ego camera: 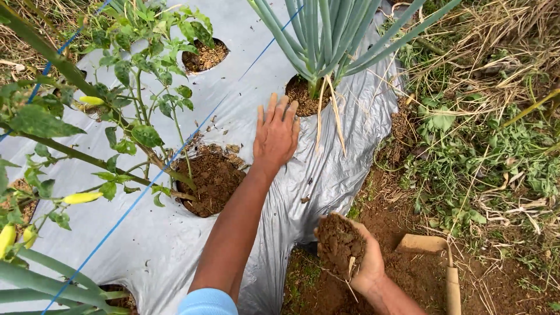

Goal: Using a hand hoe to dig soil and then packing soil around the base of plants in a garden bed.

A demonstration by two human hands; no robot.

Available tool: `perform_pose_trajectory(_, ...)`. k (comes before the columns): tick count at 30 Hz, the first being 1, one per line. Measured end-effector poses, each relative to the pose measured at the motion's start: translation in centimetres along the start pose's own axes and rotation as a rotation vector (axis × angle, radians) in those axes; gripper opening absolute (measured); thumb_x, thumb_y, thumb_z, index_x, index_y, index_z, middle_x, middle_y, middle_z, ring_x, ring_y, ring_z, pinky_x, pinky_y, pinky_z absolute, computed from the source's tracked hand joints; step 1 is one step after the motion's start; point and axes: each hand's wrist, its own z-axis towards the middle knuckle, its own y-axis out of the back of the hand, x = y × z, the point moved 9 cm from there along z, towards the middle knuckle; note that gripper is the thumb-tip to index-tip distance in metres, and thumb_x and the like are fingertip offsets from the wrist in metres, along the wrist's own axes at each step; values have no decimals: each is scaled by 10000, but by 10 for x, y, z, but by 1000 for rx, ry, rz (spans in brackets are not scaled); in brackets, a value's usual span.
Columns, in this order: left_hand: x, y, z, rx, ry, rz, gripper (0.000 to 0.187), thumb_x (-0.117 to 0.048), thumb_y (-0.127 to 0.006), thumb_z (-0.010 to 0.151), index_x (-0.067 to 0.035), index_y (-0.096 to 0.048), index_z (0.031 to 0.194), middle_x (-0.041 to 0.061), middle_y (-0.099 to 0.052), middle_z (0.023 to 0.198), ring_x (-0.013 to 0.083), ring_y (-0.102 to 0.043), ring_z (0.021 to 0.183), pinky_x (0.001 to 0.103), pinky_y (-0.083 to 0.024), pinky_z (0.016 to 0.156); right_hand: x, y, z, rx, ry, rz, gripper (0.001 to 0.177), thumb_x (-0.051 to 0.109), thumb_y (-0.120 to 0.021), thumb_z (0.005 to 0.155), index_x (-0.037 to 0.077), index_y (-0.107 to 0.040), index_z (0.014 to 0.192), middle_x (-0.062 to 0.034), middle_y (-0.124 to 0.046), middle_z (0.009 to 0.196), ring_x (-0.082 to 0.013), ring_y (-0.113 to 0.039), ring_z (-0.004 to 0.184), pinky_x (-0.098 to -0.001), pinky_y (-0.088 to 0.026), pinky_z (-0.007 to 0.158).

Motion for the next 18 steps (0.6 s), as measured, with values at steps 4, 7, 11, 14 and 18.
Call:
perform_pose_trajectory(4, -5, 3, 4, 205, 30, 29, 576, -404, -238, 1085, -241, -231, 1637, 136, -147, 1713, 385, -31, 1581, 631, -19, 1241, 48, -65, 8, -71, 160, -13, 395, 477, -435, 965, 220, -579, 1229, -144, -597, 1285, -331, -539, 1154, -592, -462, 947)
perform_pose_trajectory(7, -6, 12, 3, 224, 30, -16, 551, -396, -231, 1079, -231, -365, 1588, 145, -127, 1715, 399, -26, 1583, 637, -5, 1250, 68, -105, 25, -56, 145, 146, 509, 499, -412, 955, 241, -559, 1368, -88, -581, 1308, -235, -529, 1197, -484, -468, 1039)
perform_pose_trajectory(11, -4, 18, 1, 325, 104, -57, 471, -337, -298, 1091, -223, -506, 1499, 102, -224, 1717, 312, -88, 1612, 576, -92, 1282, 124, -136, 90, 117, 340, 336, 496, 464, -551, 908, 157, -670, 1279, -115, -682, 1297, -336, -657, 1188, -514, -535, 1043)
perform_pose_trajectory(14, -1, 16, 2, 281, 95, -105, 430, -304, -327, 1088, -203, -540, 1448, 105, -286, 1686, 314, -127, 1608, 575, -132, 1283, 171, -186, 118, 163, 476, 431, 445, 409, -613, 815, 115, -732, 1128, -130, -737, 1130, -336, -715, 1034, -515, -597, 955)
perform_pose_trajectory(18, 2, 9, 2, 149, 82, -178, 386, -286, -389, 1059, -124, -577, 1355, 129, -405, 1574, 340, -232, 1574, 574, -195, 1270, 212, -196, 179, -18, 682, 546, 441, 397, -700, 812, 103, -756, 1136, -147, -763, 1075, -339, -764, 953, -518, -644, 858)
